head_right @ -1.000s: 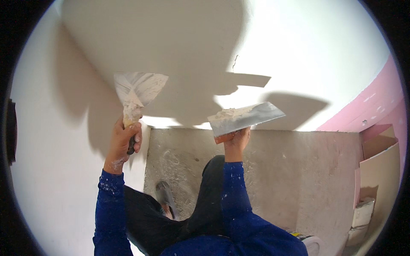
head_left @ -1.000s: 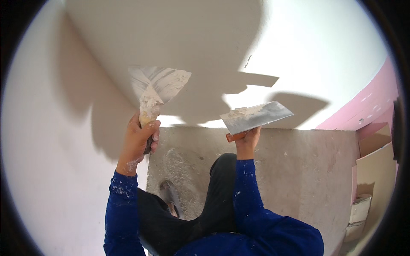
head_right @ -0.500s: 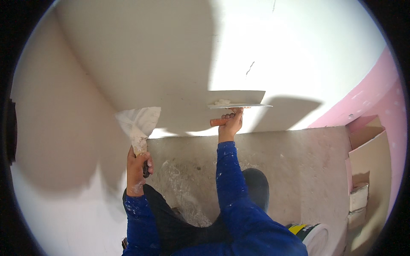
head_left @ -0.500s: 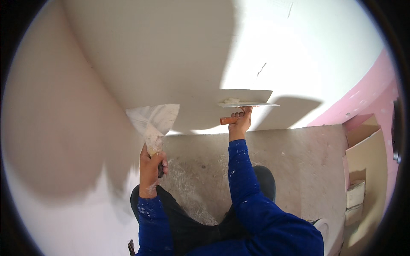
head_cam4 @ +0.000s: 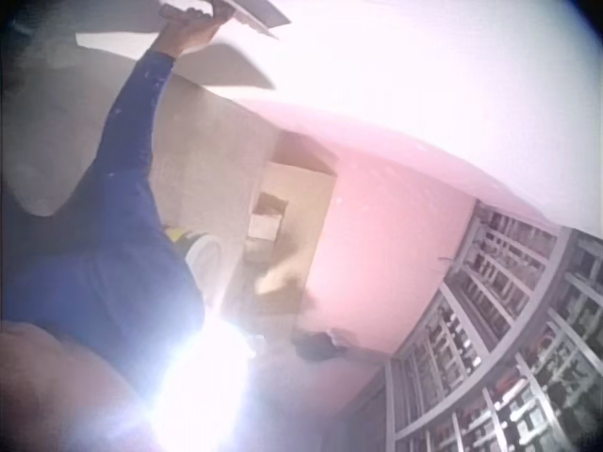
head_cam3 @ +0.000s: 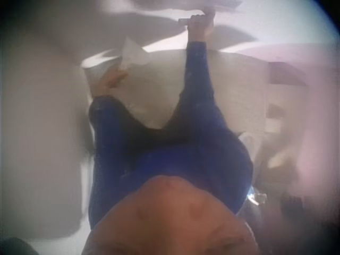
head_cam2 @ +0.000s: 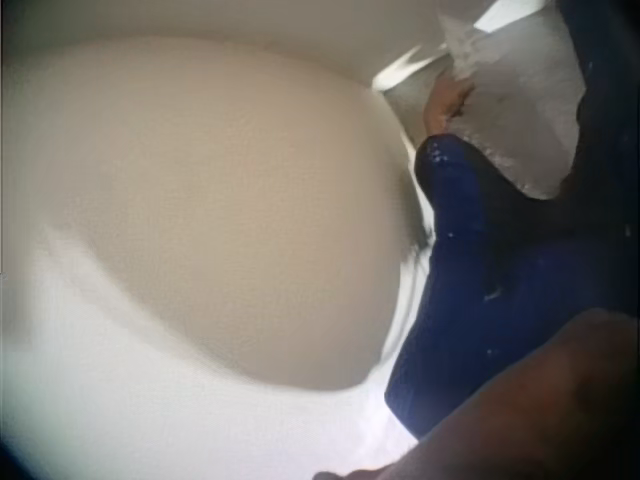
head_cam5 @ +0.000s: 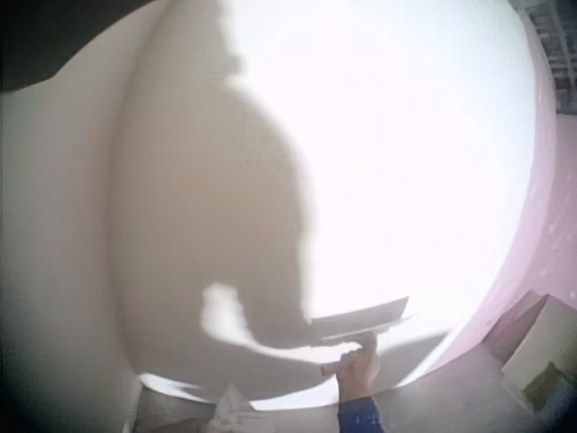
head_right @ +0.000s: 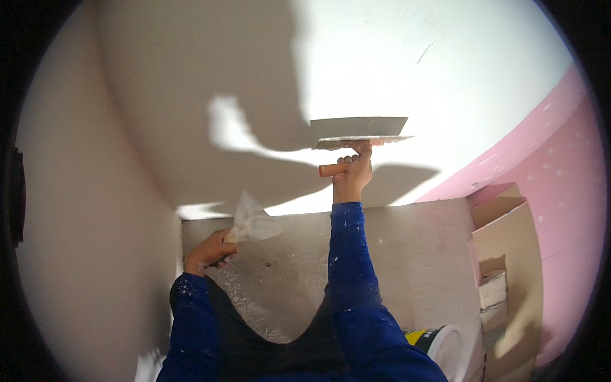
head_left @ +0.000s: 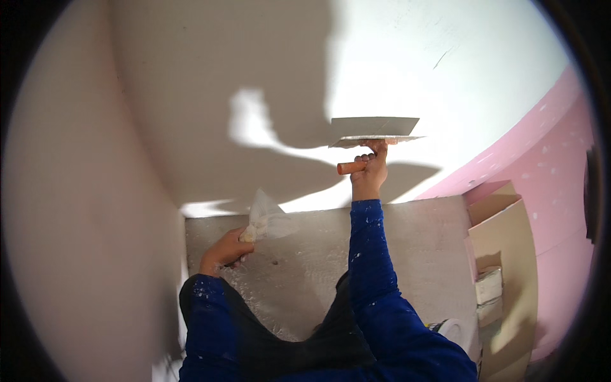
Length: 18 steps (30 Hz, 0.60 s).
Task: The person scoops plaster from a hawk onto a trowel and applies it to a white wall, smoothing the surface in repeated strokes. The person sits on the floor during the task.
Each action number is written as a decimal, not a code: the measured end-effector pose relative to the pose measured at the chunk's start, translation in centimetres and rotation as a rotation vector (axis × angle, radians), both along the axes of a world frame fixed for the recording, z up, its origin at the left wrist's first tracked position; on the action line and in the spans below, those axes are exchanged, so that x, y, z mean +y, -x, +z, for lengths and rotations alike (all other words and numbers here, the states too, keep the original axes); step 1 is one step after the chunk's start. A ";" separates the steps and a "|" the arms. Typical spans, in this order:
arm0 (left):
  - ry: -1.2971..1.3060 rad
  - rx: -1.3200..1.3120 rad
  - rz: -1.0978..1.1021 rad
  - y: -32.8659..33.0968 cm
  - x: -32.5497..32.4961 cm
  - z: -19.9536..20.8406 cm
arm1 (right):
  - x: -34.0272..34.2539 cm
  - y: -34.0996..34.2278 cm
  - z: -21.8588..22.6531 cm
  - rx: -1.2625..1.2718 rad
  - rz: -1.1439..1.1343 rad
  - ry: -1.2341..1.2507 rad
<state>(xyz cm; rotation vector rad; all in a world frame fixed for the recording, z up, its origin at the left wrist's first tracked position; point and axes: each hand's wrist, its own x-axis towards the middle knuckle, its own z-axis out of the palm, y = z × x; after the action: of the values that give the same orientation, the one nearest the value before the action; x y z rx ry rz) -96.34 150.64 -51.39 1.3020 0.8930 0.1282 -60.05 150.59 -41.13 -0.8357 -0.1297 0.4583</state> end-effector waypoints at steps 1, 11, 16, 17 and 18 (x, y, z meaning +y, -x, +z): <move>0.002 0.008 -0.030 -0.2 0.3 -0.3 | 0.1 -0.2 1.9 -0.018 -0.014 -0.004; 0.097 -0.109 -0.125 -0.8 1.4 -2.2 | 0.4 -1.4 23.0 -0.328 -0.066 -0.044; -0.042 -0.092 -0.201 -2.1 1.1 -2.5 | 1.5 -0.3 35.8 -0.528 -0.096 -0.038; -0.035 -0.080 -0.240 -2.2 0.8 -2.6 | 1.1 0.0 36.9 -0.590 -0.036 0.004; -0.041 -0.076 -0.231 -2.4 0.7 -2.6 | 0.8 0.1 37.9 -0.583 -0.021 0.015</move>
<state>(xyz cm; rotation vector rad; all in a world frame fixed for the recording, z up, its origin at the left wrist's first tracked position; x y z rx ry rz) -93.89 151.35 -53.99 1.4190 0.6730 0.0149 -60.11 151.37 -3.26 -0.9665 -0.6548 0.1841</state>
